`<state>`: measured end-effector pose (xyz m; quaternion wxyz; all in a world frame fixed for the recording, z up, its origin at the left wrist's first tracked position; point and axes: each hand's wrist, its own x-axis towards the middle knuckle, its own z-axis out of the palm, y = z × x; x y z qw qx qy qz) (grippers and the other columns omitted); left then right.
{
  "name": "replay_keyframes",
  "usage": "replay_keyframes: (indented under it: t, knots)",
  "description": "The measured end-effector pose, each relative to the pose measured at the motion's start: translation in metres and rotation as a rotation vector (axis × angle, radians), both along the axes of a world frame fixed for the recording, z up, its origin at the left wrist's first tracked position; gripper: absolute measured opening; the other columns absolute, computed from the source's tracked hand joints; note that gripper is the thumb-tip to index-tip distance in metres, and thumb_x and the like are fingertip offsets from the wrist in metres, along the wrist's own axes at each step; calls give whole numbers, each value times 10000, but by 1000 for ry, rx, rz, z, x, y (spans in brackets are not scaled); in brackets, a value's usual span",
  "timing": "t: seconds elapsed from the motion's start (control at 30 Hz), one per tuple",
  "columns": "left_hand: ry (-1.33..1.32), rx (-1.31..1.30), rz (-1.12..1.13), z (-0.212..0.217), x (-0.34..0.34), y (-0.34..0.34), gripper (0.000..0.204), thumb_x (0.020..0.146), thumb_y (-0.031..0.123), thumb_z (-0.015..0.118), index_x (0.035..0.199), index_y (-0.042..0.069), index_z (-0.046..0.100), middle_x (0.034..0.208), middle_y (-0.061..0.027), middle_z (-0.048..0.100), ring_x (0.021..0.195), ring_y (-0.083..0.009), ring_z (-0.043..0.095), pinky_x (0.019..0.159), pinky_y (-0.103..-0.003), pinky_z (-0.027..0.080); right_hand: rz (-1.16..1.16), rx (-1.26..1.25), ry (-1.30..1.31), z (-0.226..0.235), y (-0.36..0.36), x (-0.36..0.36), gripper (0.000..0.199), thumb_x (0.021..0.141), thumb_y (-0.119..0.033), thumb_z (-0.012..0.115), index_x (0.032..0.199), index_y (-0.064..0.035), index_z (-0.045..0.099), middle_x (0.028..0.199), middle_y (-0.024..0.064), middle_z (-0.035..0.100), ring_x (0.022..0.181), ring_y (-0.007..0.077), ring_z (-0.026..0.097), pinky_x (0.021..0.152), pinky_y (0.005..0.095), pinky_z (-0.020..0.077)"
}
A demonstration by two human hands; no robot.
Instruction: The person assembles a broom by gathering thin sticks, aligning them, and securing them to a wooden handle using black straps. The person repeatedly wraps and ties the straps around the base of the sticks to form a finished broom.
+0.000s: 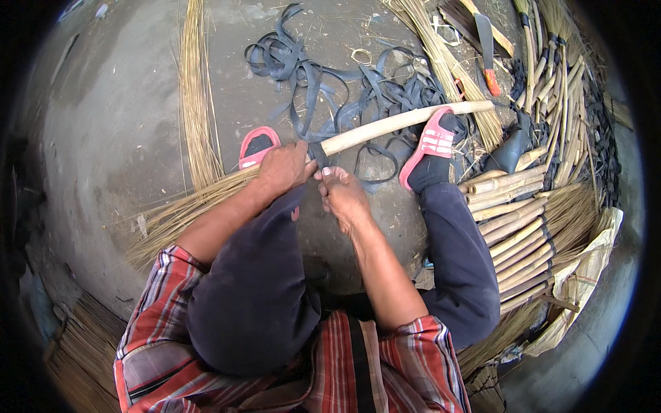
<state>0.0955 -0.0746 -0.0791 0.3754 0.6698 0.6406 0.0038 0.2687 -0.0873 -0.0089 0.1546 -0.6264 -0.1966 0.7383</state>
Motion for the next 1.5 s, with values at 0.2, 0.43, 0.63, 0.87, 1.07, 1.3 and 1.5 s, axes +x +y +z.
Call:
replay_keyframes:
  t: [0.2, 0.43, 0.63, 0.87, 1.07, 1.3, 1.5]
  knots:
    - [96, 38, -41, -27, 4, 1, 301, 949, 244, 654, 1085, -25, 639, 911, -251, 765, 854, -406, 779, 745, -503, 627, 73, 15, -141, 19, -11, -9, 318, 1135, -348, 495, 887, -160, 561, 663, -87, 404, 544, 46, 312, 490, 239, 257]
    - [115, 52, -28, -36, 3, 6, 199, 911, 121, 603, 1010, -15, 709, 905, -260, 766, 851, -396, 786, 753, -494, 637, 128, 187, -187, 59, -54, -7, 356, 1122, -381, 510, 840, -165, 531, 666, -91, 399, 556, 41, 335, 495, 240, 273]
    - [112, 50, -19, -30, 3, 13, 228, 873, 131, 643, 1020, -18, 733, 935, -261, 767, 888, -407, 781, 795, -495, 630, 222, 381, -258, 71, -73, -2, 351, 1144, -310, 484, 853, -121, 540, 725, -93, 415, 656, 35, 357, 580, 247, 308]
    - [69, -90, 40, -17, 3, 16, 281, 824, 135, 680, 1051, -10, 759, 1052, -277, 759, 1021, -425, 755, 902, -500, 603, 262, 447, -296, 88, -83, 4, 347, 1146, -293, 481, 874, -87, 544, 745, -89, 412, 684, 49, 358, 608, 267, 344]
    - [104, -150, -3, -15, 3, 21, 281, 841, 182, 711, 1044, -1, 774, 1063, -282, 757, 1015, -426, 756, 896, -496, 604, 349, 518, -347, 93, -101, 6, 358, 1145, -291, 472, 863, -78, 530, 732, -78, 417, 689, 55, 363, 601, 282, 353]
    - [30, -112, -48, -4, -3, 20, 571, 898, 442, 746, 1157, -64, 682, 1048, -300, 745, 1022, -466, 730, 923, -517, 572, 256, 407, -315, 64, -95, 25, 362, 1141, -281, 477, 896, -25, 549, 754, -15, 479, 748, 87, 459, 679, 309, 425]
    - [-103, -97, 21, -20, -10, 16, 640, 959, 530, 648, 1172, -73, 648, 1042, -308, 736, 973, -486, 718, 898, -552, 540, 226, 392, -270, 39, -101, 43, 356, 1138, -284, 489, 874, -50, 540, 747, -35, 456, 727, 74, 419, 659, 287, 386]
